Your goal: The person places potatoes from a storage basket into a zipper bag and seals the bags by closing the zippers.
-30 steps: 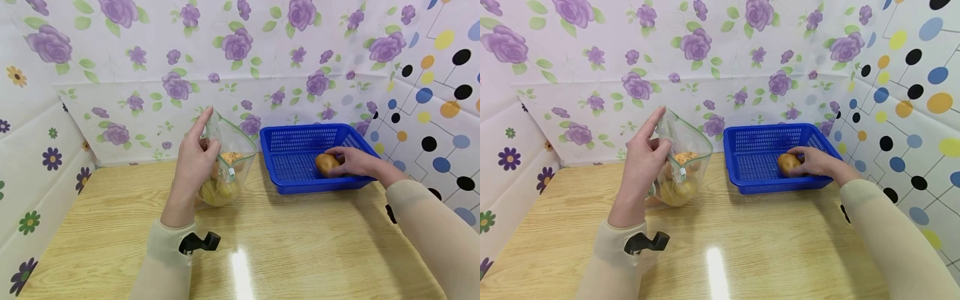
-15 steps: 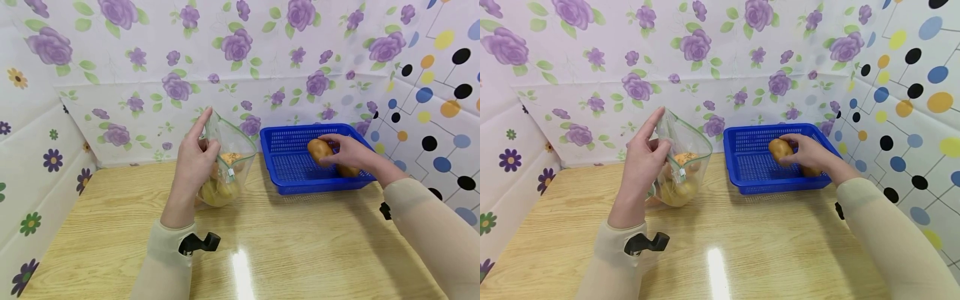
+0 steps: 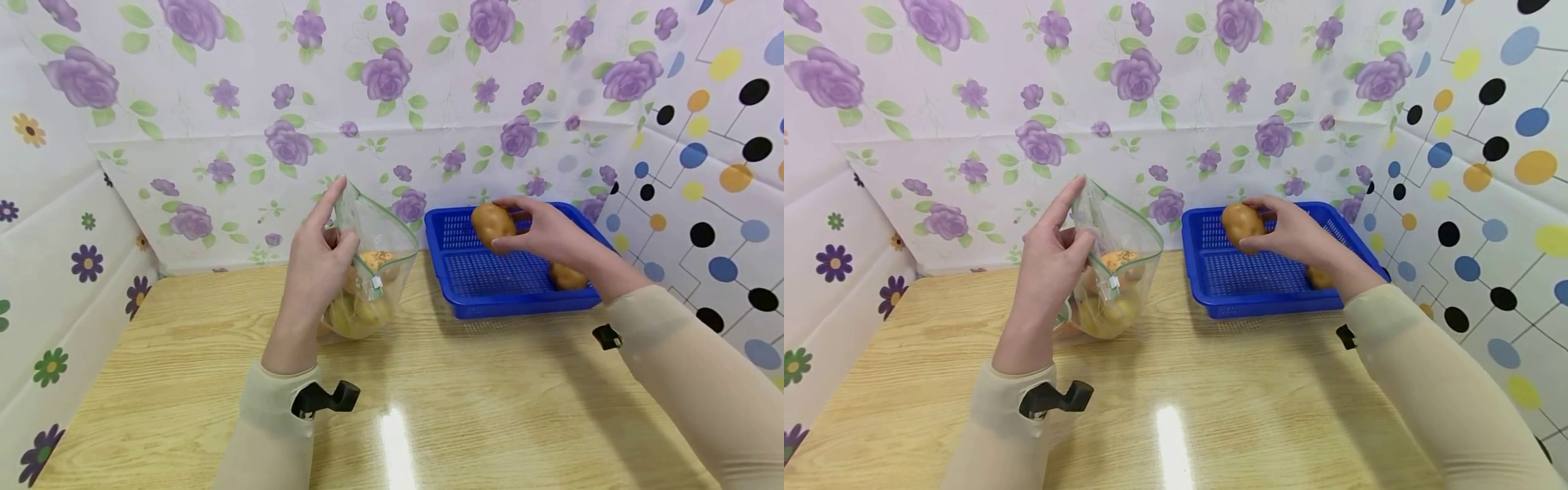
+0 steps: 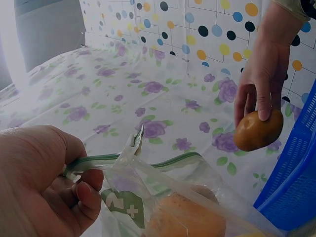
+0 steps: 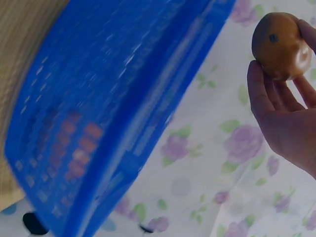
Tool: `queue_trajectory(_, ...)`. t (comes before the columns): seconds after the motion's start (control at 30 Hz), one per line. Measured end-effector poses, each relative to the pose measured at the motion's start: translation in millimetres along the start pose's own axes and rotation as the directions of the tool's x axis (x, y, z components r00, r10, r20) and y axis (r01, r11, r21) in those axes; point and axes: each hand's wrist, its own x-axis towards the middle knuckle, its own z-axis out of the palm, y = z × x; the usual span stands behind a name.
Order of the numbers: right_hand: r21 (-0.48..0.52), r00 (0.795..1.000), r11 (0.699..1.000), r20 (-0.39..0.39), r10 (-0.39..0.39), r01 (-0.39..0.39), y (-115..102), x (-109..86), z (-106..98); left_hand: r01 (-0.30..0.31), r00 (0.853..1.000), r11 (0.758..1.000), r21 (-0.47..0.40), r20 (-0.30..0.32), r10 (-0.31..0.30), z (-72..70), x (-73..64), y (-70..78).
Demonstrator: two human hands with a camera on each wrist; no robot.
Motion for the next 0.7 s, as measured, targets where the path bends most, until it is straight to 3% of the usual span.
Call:
queue_trajectory(0.37, 0.161, 0.996, 0.984, -0.05, -0.068, 0.075, -51.9, 3.5, 14.0, 0.01, 1.0, 1.0, -0.003, 0.006, -0.01, -0.7, 0.1, 0.4)
queue_trajectory(0.7, 0.232, 0.988, 0.962, -0.091, -0.123, 0.142, -81.0, 6.1, 24.4, 0.006, 1.0, 1.0, -0.005, 0.007, -0.006, -0.8, 0.0, 1.5)
